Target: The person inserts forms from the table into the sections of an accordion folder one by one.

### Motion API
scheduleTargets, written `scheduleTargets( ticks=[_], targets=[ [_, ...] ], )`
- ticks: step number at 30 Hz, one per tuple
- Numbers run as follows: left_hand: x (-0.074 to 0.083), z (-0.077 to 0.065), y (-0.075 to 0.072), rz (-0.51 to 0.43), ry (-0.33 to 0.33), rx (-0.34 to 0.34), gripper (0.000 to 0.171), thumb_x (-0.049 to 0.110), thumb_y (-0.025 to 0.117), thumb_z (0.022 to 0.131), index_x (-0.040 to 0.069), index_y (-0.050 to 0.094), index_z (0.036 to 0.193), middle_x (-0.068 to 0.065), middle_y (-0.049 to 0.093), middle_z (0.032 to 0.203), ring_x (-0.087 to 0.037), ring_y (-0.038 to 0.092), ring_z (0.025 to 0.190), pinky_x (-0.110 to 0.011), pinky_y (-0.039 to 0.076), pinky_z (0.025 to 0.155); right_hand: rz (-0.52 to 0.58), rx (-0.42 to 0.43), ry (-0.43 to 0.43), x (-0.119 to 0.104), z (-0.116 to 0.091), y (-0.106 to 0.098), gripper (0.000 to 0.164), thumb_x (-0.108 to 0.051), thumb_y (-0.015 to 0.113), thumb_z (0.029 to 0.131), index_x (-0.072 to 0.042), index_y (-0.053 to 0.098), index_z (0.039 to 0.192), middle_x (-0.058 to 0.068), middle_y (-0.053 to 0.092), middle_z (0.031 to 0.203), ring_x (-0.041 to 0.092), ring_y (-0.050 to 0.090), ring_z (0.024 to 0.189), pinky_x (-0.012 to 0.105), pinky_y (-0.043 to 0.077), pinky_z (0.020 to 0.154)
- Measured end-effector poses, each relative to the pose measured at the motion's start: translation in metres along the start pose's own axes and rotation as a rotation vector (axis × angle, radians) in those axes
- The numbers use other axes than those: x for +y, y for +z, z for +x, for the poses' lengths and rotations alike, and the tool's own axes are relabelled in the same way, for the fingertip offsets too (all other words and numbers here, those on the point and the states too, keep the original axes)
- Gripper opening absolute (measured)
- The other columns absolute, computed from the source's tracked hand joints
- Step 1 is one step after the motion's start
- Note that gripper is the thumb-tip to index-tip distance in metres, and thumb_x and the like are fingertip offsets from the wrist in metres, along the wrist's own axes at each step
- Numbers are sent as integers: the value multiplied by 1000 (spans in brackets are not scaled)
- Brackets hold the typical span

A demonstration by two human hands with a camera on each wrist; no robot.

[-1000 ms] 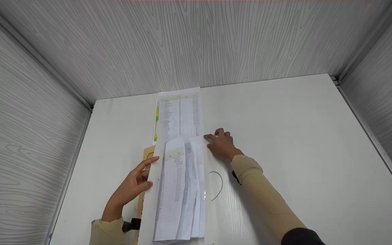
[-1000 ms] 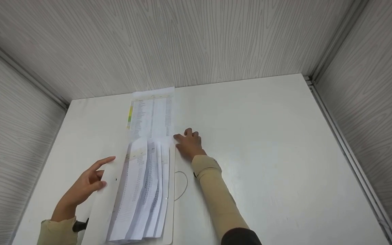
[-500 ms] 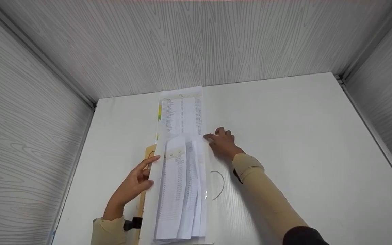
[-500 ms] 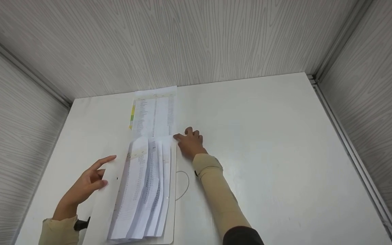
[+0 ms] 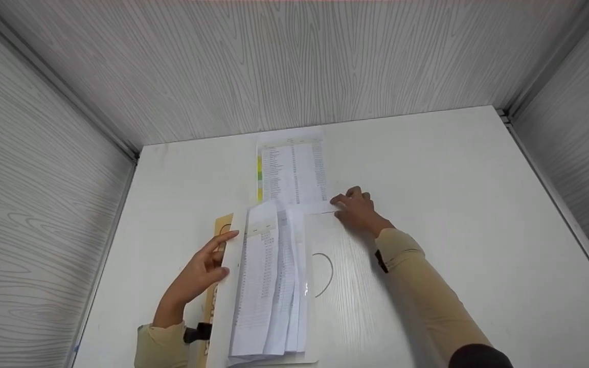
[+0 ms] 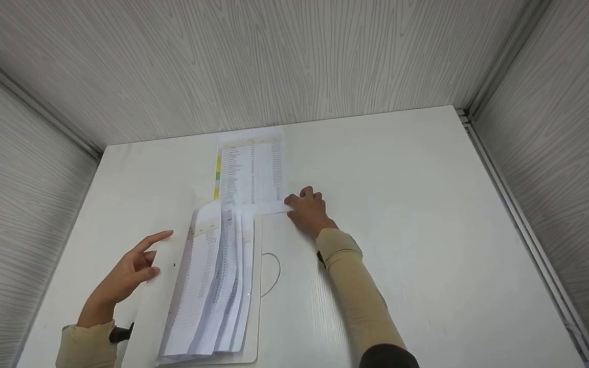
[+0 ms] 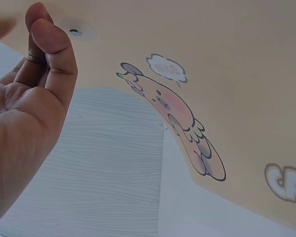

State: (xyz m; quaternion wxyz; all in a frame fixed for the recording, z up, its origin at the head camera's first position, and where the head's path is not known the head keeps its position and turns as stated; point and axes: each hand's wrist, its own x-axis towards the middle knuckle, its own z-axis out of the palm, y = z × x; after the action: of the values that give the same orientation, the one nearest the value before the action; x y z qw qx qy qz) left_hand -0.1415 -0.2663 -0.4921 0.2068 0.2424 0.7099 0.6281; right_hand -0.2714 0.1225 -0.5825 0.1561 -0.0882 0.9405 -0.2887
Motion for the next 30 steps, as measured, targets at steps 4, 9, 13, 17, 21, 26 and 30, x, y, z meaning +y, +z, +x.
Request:
scheduleTargets(
  ticks=[4, 9, 13, 17, 21, 26, 30],
  targets=[
    [1, -1, -2, -9, 8, -3, 67, -8, 47, 89, 13, 28, 151, -9, 65, 119, -21, 65, 92, -28, 55, 72, 52, 6, 31, 7, -2, -6, 33, -28, 59, 94, -18, 60, 126, 18, 29, 142, 37, 29, 125, 54, 28, 105],
    [0, -1, -2, -9, 17, -6, 66, -7, 48, 90, 7, 26, 151, -5, 66, 118, -18, 65, 92, -28, 55, 72, 79, 25, 44, 9, 2, -8, 42, -32, 60, 94, -17, 56, 133, 21, 30, 144, 41, 29, 128, 57, 26, 107],
    [0, 0, 0, -15, 24, -14, 66, -6, 48, 90, 8, 26, 151, -4, 66, 118, -16, 65, 91, -28, 55, 72, 72, 41, 54, 10, 7, -6, 52, -35, 58, 95, -23, 45, 144, 21, 23, 149, 43, 20, 135, 59, 20, 108],
    [-1, 0, 1, -18, 25, -12, 67, -7, 48, 89, 6, 24, 151, -4, 67, 116, -15, 65, 88, -27, 55, 70, 29, 40, 74, 13, 8, -6, 55, -37, 54, 96, -26, 39, 148, 18, 15, 154, 43, 11, 140, 59, 15, 110],
    [-3, 0, 1, -33, 21, -15, 67, -6, 48, 90, 3, 22, 151, -5, 67, 116, -16, 65, 90, -28, 55, 71, -51, 11, 67, 17, 4, -8, 54, -37, 50, 98, -24, 37, 149, 17, 12, 157, 44, 8, 141, 60, 13, 110],
    [-3, 0, 0, -49, 12, -10, 66, -4, 49, 91, 4, 22, 151, -5, 66, 119, -18, 65, 95, -28, 55, 73, -85, 13, 40, 25, -3, -13, 53, -36, 49, 98, -20, 39, 148, 18, 15, 156, 45, 10, 141, 61, 15, 108],
    [-3, -2, -2, -35, 10, -4, 67, -7, 48, 90, 2, 22, 151, -5, 65, 119, -20, 65, 95, -28, 55, 72, -112, 12, 34, 33, -9, -15, 53, -36, 50, 98, -20, 39, 147, 18, 17, 156, 44, 11, 140, 60, 17, 106]
  ],
)
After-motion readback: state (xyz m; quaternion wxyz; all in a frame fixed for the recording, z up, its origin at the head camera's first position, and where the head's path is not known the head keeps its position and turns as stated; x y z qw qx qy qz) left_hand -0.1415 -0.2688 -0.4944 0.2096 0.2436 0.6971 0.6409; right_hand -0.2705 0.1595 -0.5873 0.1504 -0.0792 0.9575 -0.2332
